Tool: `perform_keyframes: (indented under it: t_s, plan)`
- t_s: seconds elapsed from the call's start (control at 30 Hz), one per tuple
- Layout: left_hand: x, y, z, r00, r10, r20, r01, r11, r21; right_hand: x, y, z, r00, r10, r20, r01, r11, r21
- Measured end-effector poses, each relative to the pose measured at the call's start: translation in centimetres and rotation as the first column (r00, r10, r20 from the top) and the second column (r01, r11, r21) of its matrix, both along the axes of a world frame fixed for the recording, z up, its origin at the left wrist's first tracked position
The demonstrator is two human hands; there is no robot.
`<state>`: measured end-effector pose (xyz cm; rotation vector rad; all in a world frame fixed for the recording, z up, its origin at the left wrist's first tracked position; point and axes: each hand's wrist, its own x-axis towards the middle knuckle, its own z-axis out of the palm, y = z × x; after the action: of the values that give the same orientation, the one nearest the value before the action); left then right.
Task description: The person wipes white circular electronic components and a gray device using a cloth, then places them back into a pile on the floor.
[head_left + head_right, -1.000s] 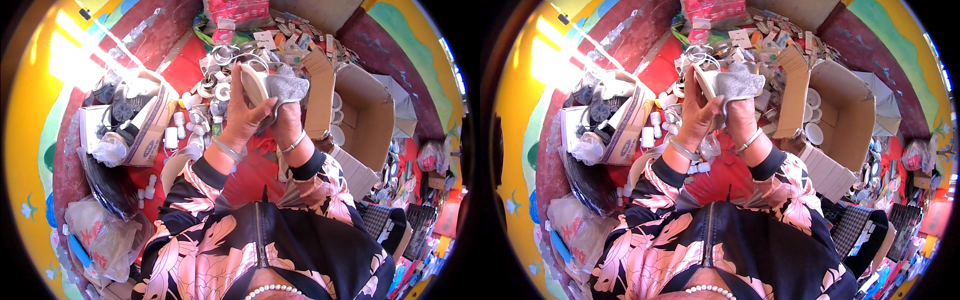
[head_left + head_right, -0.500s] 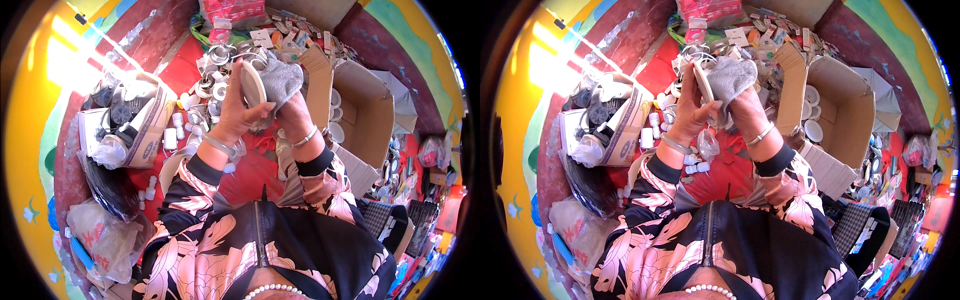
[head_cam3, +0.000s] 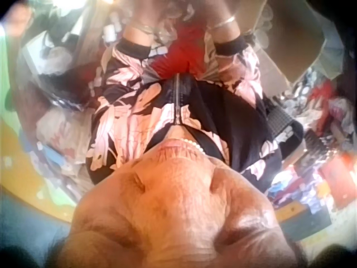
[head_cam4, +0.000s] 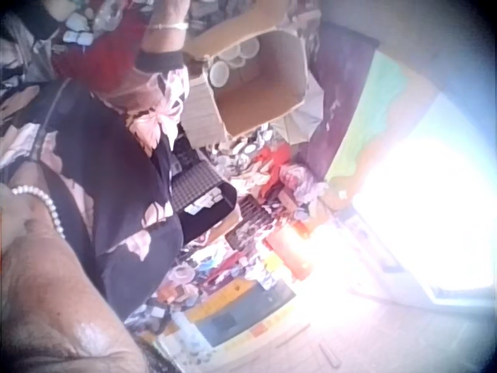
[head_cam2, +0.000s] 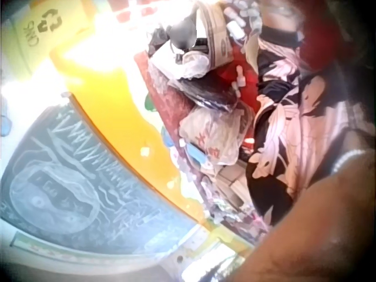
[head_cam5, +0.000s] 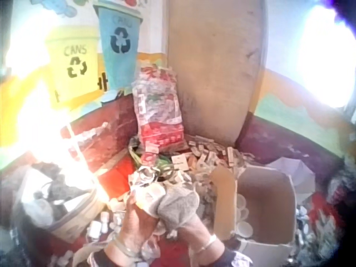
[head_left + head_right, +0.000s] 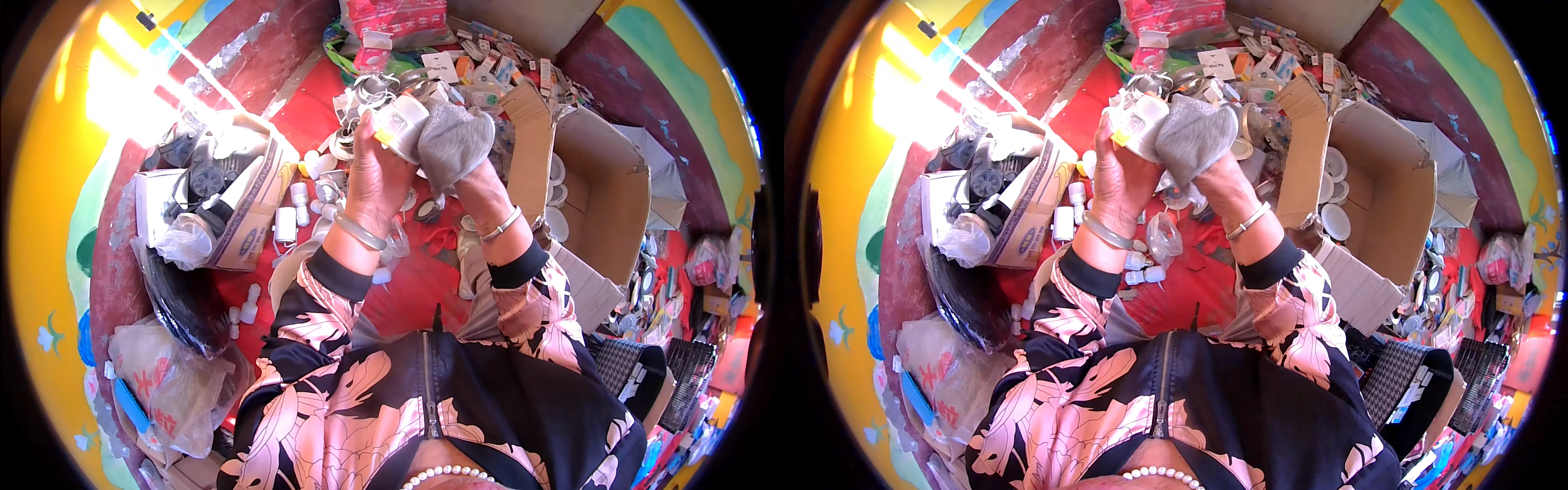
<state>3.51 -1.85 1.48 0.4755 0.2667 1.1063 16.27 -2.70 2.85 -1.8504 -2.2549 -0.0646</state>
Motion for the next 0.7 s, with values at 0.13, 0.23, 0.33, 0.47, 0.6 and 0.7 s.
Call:
perform_keyframes:
  t_s: [0.13, 0.23, 0.33, 0.47, 0.6, 0.7]
  plan:
    - [0.0, -0.6, 0.0, 0.999, -0.038, -0.021, 0.038, 0.999, 0.03, -1.8, -1.2, 1.0, 0.833, -0.119, -0.54, 0.007, 0.979, -0.206]
    - [0.6, -0.9, -0.7, 0.999, -0.044, -0.016, 0.044, 0.999, 0.023, -1.6, -3.3, -1.5, 0.125, -0.112, -0.986, -0.079, 0.989, -0.122]
    - [0.9, -1.1, -1.1, 0.983, 0.08, -0.166, -0.05, 0.983, 0.176, -1.4, -3.2, -2.5, -0.234, -0.119, -0.965, -0.112, 0.989, -0.095]
    - [1.2, -1.8, -0.3, 0.972, 0.148, -0.18, -0.105, 0.968, 0.228, -1.1, -3.3, -2.3, -0.229, -0.09, -0.969, -0.121, 0.991, -0.063]
    - [1.4, -1.3, -1.3, 0.989, 0.025, -0.145, -0.003, 0.988, 0.151, -0.9, -3.4, -1.6, -0.18, -0.037, -0.983, -0.092, 0.996, -0.02]
    - [1.2, -1.3, -1.3, 0.994, -0.009, -0.111, 0.02, 0.994, 0.105, -0.6, -2.1, -2.5, 0.069, 0.171, -0.983, -0.023, 0.985, 0.17]
